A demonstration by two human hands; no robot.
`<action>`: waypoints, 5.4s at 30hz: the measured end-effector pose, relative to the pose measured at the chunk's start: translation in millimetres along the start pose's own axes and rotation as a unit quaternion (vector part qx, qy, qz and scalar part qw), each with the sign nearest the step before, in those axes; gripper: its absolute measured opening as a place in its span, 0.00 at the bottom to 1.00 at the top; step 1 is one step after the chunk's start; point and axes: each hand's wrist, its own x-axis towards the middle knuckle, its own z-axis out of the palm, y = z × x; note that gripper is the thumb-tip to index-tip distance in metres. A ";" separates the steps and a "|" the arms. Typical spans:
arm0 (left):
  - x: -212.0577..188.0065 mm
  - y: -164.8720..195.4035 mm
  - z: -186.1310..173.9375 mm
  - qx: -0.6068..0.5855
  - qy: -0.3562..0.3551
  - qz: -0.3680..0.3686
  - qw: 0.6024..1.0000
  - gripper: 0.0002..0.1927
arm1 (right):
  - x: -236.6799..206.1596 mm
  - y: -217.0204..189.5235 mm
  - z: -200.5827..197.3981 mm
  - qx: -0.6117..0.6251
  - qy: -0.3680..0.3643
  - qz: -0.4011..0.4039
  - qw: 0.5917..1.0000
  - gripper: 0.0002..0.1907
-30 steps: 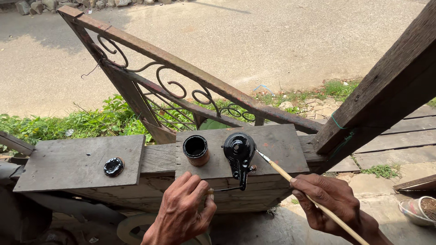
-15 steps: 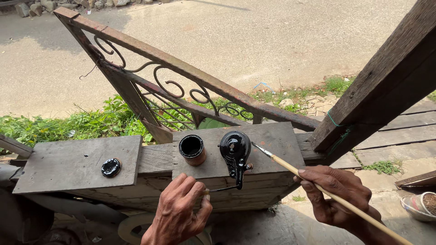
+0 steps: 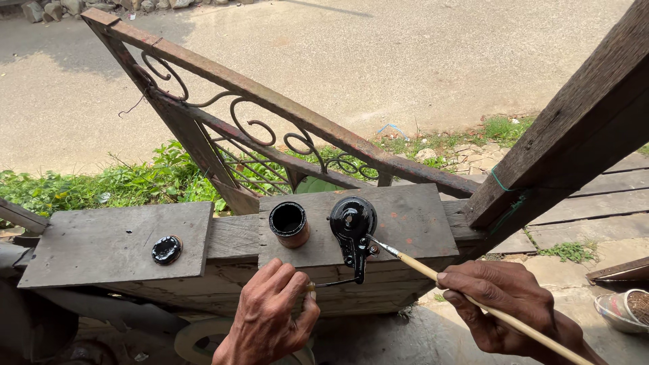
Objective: The person paints a metal machine part with black paint using a long-handled brush, dipping the brush into a small open paint can and coating the part's surfaces while rotating it by hand. At the end the person places the lid on the paint can and presses it closed.
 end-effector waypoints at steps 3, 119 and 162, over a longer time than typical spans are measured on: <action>0.6 1.6 -1.7 0.001 0.005 0.005 1.000 0.08 | 13.8 4.5 -1.1 -0.034 0.018 -0.009 0.999 0.12; 15.7 15.1 -12.7 0.009 -0.039 0.022 0.999 0.06 | 49.4 -21.7 3.4 -0.025 -0.180 -0.058 0.982 0.13; 17.6 14.8 -11.0 -0.002 -0.051 0.038 0.998 0.09 | 121.6 5.2 48.6 -0.032 -0.043 0.193 0.980 0.08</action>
